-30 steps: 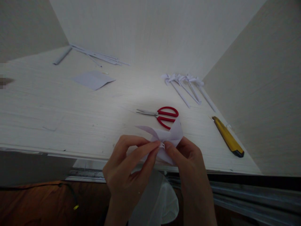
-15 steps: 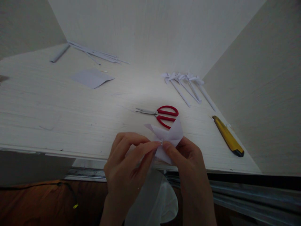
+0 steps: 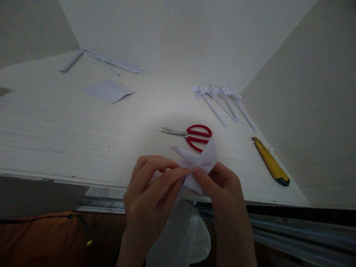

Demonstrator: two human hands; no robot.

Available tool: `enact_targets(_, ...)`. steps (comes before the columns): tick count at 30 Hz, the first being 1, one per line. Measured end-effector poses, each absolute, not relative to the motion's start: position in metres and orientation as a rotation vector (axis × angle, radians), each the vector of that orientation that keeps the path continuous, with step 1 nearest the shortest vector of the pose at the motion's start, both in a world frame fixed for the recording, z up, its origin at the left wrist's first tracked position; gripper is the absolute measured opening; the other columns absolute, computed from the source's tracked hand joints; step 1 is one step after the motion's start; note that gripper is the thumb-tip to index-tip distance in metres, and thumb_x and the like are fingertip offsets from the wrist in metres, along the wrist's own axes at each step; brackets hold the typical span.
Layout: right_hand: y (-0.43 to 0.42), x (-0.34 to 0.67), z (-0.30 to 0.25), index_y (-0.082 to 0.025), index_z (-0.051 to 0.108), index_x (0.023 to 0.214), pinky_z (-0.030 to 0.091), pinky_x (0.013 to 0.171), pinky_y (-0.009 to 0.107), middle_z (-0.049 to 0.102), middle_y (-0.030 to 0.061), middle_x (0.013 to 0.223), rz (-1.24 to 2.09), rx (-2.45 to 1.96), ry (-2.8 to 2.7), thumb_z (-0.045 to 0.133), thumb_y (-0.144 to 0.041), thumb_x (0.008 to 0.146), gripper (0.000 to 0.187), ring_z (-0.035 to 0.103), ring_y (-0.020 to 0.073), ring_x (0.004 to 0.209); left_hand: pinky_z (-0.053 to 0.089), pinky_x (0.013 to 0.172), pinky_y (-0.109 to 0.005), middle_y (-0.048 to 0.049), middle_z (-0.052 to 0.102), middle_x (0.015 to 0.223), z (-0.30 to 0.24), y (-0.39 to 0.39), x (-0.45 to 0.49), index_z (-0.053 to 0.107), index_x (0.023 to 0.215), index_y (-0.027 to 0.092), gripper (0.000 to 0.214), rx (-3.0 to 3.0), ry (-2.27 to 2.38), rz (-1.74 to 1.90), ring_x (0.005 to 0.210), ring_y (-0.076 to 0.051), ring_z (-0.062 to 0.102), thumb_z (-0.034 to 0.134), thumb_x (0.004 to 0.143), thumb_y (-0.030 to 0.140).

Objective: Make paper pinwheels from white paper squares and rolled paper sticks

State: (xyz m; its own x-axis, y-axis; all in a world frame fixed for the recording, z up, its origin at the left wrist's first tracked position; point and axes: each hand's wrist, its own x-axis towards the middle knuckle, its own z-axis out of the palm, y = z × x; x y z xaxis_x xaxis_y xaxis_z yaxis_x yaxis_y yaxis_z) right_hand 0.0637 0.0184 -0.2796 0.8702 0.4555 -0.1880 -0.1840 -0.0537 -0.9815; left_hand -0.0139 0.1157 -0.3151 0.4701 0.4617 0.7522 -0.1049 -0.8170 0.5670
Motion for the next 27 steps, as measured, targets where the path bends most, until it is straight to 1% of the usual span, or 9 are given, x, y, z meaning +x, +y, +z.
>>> enact_targets(5,0.017,0.066,-0.280,-0.020,0.073,0.084,0.055,0.073,0.032,0.075,0.0045,0.086,0.562,-1.538,-0.250,0.071,-0.030,0.069,0.018,0.069,0.0211,0.081,0.052,0.070,-0.030,-0.0013,0.066,0.083,-0.313,0.117,-0.014,0.068,0.087,0.023,0.019,2.157,0.247,1.367,0.081,-0.017,0.059,0.067,0.076,0.008)
enact_targets(9,0.016,0.067,-0.279,-0.020,0.073,0.086,0.055,0.072,0.031,0.075,0.0043,0.088,0.597,-1.553,-0.282,0.070,-0.030,0.070,0.019,0.069,0.0210,0.082,0.052,0.070,-0.028,-0.0005,0.066,0.083,-0.313,0.112,-0.015,0.067,0.088,0.022,0.021,2.026,0.369,1.333,0.078,-0.015,0.061,0.066,0.075,0.005)
enact_targets(13,0.016,0.067,-0.279,-0.020,0.073,0.088,0.055,0.075,0.032,0.075,0.0052,0.089,0.621,-1.542,-0.305,0.070,-0.029,0.071,0.019,0.069,0.0217,0.085,0.051,0.069,-0.027,-0.0003,0.066,0.083,-0.310,0.104,-0.014,0.066,0.091,0.022,0.022,1.914,0.447,1.328,0.077,-0.014,0.062,0.066,0.075,0.006)
enact_targets(19,0.015,0.067,-0.282,-0.021,0.074,0.089,0.054,0.077,0.032,0.075,0.0044,0.091,0.599,-1.538,-0.326,0.068,-0.027,0.072,0.019,0.069,0.0214,0.086,0.051,0.066,-0.024,-0.0007,0.065,0.079,-0.305,0.105,-0.013,0.068,0.084,0.020,0.018,2.055,0.340,1.311,0.075,-0.013,0.061,0.066,0.075,0.005)
enact_targets(24,0.015,0.069,-0.285,-0.022,0.074,0.089,0.054,0.078,0.034,0.075,0.0047,0.091,0.579,-1.546,-0.341,0.068,-0.029,0.072,0.020,0.069,0.0222,0.087,0.051,0.066,-0.026,-0.0012,0.064,0.080,-0.304,0.112,-0.014,0.068,0.084,0.021,0.017,2.132,0.287,1.308,0.076,-0.014,0.059,0.065,0.076,0.006)
enact_targets(27,0.015,0.069,-0.286,-0.022,0.074,0.089,0.054,0.077,0.033,0.075,0.0045,0.090,0.566,-1.561,-0.320,0.070,-0.029,0.071,0.019,0.069,0.0217,0.085,0.050,0.066,-0.027,-0.0017,0.063,0.081,-0.305,0.114,-0.015,0.068,0.083,0.021,0.014,2.139,0.307,1.267,0.077,-0.015,0.058,0.065,0.076,0.009)
